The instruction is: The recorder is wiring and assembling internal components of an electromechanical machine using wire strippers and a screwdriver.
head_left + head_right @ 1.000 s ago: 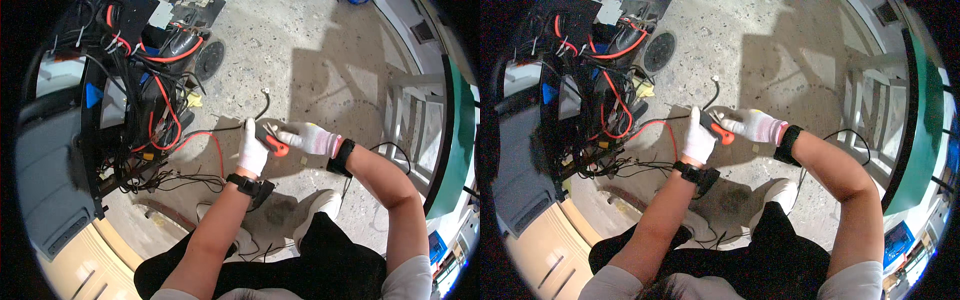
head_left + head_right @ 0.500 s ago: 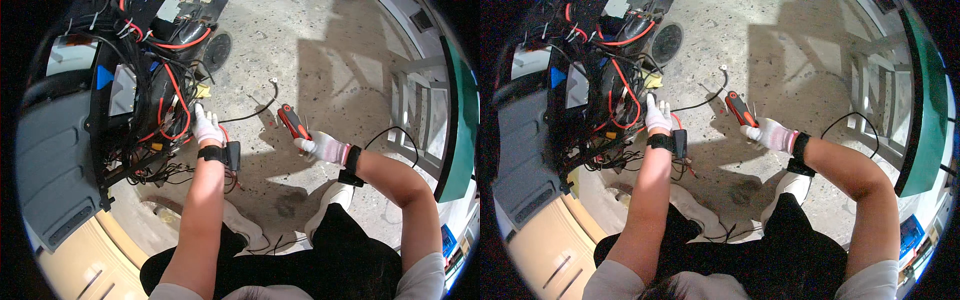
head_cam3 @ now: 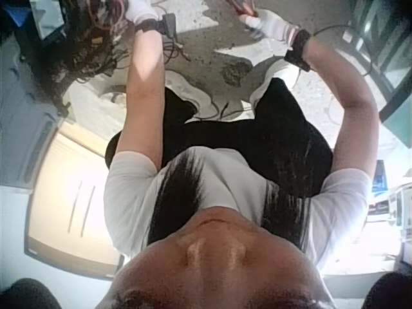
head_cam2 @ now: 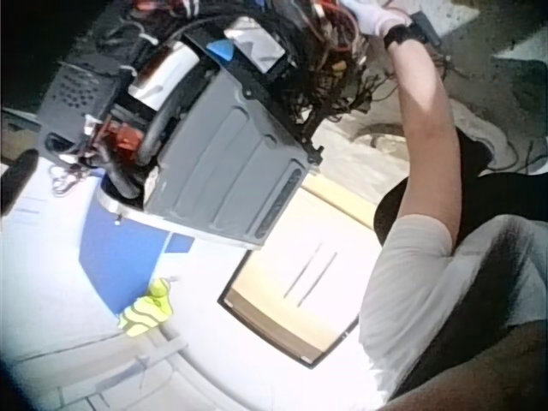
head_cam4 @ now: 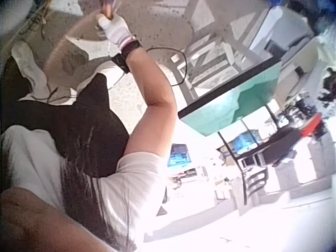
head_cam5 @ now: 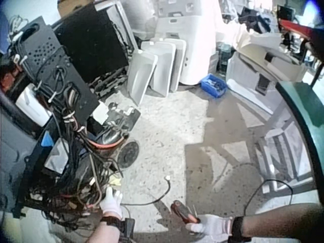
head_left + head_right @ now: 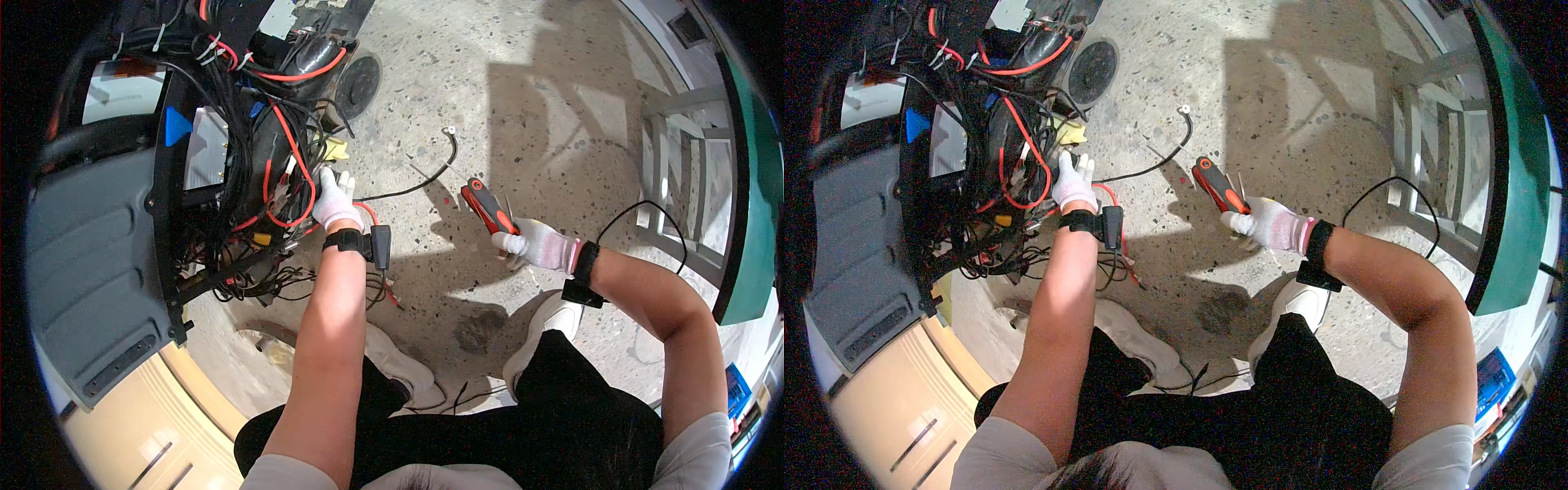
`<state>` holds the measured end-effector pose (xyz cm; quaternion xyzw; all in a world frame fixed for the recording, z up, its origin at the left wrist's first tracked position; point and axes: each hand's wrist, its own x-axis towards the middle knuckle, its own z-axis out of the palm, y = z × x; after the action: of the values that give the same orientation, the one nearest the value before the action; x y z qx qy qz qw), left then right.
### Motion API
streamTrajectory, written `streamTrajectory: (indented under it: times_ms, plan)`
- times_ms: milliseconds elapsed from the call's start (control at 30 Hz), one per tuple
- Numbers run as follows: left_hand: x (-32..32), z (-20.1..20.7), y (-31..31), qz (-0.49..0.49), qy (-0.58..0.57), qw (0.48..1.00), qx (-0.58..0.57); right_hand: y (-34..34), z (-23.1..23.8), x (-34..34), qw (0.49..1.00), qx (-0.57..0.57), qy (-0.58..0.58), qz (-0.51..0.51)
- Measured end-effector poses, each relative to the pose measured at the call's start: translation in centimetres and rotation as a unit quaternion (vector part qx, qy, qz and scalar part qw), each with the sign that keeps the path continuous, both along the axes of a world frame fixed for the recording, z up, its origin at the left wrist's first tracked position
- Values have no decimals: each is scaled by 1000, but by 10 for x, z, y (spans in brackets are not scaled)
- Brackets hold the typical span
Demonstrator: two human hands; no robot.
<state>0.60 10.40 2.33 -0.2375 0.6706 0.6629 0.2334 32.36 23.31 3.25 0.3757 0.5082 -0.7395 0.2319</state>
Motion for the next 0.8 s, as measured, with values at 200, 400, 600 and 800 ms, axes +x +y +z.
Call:
streamTrajectory:
  times_ms: [200,400,600,800]
  plan:
    - [-8,-16,-5,12,30,999,-15,-2,-9,3,1000,5,-7,-1]
    - [-9,-21,-2,35,33,998,-39,-1,-14,-4,998,50,18,29]
    - [-7,-11,6,87,27,996,5,-1,-17,-8,998,53,22,34]
    - [-6,-14,0,86,39,995,27,-3,-17,-4,998,46,2,42]
